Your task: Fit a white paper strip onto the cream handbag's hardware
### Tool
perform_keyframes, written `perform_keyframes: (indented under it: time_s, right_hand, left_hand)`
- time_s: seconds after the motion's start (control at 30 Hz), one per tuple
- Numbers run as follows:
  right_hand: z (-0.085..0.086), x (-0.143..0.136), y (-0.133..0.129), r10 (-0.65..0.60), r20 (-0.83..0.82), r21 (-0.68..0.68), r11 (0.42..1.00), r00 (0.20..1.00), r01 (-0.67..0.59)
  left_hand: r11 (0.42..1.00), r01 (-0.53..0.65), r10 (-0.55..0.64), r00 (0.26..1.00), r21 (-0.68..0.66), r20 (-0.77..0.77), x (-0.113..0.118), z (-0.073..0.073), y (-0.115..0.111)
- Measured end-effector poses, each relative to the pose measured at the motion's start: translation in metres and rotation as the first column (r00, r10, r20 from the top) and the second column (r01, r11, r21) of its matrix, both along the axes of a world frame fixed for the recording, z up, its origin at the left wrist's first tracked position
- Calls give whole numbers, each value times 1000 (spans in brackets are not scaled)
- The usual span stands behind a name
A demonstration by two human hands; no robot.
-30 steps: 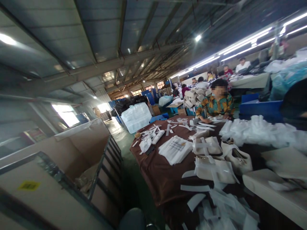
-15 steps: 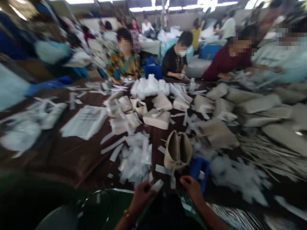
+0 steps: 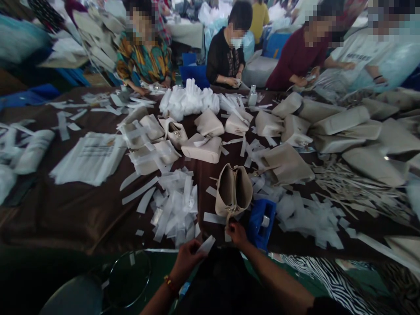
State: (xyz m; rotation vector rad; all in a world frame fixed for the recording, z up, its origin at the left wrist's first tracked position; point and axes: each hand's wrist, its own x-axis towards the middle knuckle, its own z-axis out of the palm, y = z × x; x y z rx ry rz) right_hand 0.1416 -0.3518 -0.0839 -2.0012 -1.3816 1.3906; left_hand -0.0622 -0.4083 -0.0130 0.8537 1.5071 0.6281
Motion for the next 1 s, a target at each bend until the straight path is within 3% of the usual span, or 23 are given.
perform_keyframes:
  time_s: [0.17, 0.3, 0.4, 0.53, 0.77, 1.0]
  right_hand:
    - [36, -9, -15, 75, -299, -74, 992, 951, -102]
    - [76, -16, -16, -102, -629, -54, 995, 770, 88]
    - [94, -21, -9, -92, -734, -52, 995, 673, 80]
    - [101, -27, -4, -34, -760, -27, 999, 649, 22]
    - [97, -30, -12, -133, -750, -75, 990, 648, 117]
    - [98, -26, -10, -125, -662, -84, 992, 739, 93]
  left_hand:
    - [998, -36, 39, 996, -47, 81, -22, -1, -9]
    - [995, -52, 64, 986, -83, 154, -38, -3, -16]
    - [993, -8, 32, 977, -114, 212, -39, 0, -16]
    - [991, 26, 8, 967, -131, 255, -28, 7, -8]
    - [989, 1, 56, 922, -147, 382, -14, 9, 1]
    - [986, 30, 43, 910, -167, 413, -11, 12, 2]
